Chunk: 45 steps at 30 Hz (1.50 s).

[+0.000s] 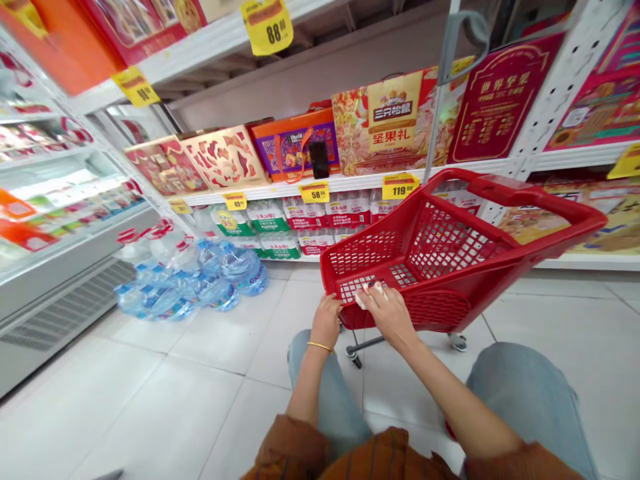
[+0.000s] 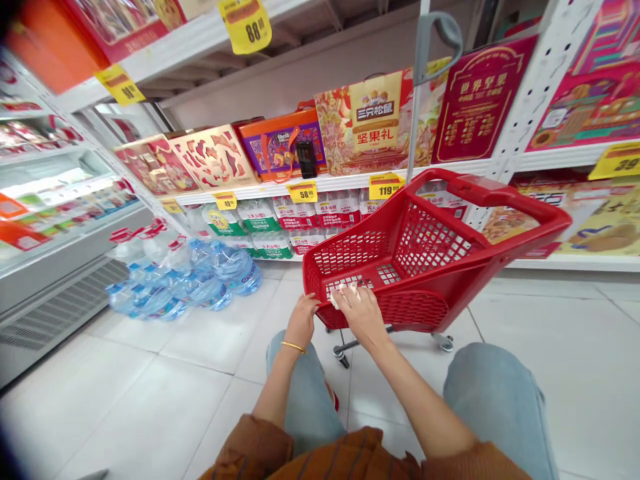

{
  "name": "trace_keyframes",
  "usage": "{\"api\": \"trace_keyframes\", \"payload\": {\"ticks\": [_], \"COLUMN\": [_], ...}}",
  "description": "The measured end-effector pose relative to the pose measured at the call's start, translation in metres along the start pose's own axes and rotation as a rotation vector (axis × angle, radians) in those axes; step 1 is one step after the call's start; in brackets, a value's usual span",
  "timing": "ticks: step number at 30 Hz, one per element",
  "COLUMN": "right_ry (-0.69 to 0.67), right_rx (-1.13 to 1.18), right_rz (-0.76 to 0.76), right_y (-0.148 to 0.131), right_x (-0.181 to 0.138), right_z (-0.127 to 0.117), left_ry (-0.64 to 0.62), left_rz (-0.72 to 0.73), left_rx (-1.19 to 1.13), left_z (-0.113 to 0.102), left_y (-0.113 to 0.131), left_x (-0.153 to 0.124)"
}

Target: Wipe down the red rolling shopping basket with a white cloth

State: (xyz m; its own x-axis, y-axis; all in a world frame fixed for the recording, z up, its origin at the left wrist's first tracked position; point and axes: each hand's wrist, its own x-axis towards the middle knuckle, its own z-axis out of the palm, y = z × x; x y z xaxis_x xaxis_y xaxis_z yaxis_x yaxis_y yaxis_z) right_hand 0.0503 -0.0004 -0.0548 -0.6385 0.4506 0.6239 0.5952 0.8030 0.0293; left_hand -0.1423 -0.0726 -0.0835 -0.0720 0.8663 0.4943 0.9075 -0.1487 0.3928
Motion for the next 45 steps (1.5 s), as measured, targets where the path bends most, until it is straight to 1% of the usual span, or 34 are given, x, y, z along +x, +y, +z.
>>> {"api": "trace_keyframes", "payload": {"ticks": [3,4,6,9,12,15,21,28,34,39,42,45], "right_ry": [-0.014,-0.022,-0.045,-0.056,-0.020,-0.021,-0.088,-0.067,-0.006,-0.018,-0.007,0.019], "right_rx": [-0.002,0.004,0.024,0.075,0.152,0.184,0.105,0.046,0.009,0.030,0.036,0.029], "right_rz": [-0.033,-0.038,-0.038,-0.052,-0.108,-0.164,-0.208,-0.254,-0.226,-0.162,-0.122,-0.109], "right_y": [-0.004,-0.005,-0.008,-0.012,-0.011,-0.006,0.005,0.018,0.041,0.058,0.052,0.035], "right_x": [0.006,0.008,0.012,0.016,0.015,0.010,0.004,-0.004,-0.018,-0.025,-0.023,-0.020], "right_z": [-0.002,-0.002,-0.002,-0.001,0.002,0.002,-0.007,-0.012,-0.013,-0.019,-0.020,-0.017], "left_ry": [0.040,0.064,0.090,0.144,0.157,0.137,0.130,0.101,0.095,0.125,0.156,0.182], "left_rz": [-0.065,-0.068,-0.030,-0.037,-0.052,-0.018,0.009,0.017,-0.005,-0.046,-0.089,-0.105], "left_rx": [0.030,0.049,0.072,0.089,0.075,0.065,0.071,0.097,0.112,0.109,0.119,0.140], "left_z": [0.000,0.001,0.006,0.016,0.021,0.021,0.021,0.026,0.027,0.029,0.033,0.037], "left_y": [0.013,0.019,0.030,0.039,0.038,0.033,0.032,0.037,0.038,0.044,0.051,0.056], "left_x": [-0.004,-0.004,-0.004,-0.004,-0.007,-0.011,-0.012,-0.012,-0.012,-0.010,-0.009,-0.009]}}
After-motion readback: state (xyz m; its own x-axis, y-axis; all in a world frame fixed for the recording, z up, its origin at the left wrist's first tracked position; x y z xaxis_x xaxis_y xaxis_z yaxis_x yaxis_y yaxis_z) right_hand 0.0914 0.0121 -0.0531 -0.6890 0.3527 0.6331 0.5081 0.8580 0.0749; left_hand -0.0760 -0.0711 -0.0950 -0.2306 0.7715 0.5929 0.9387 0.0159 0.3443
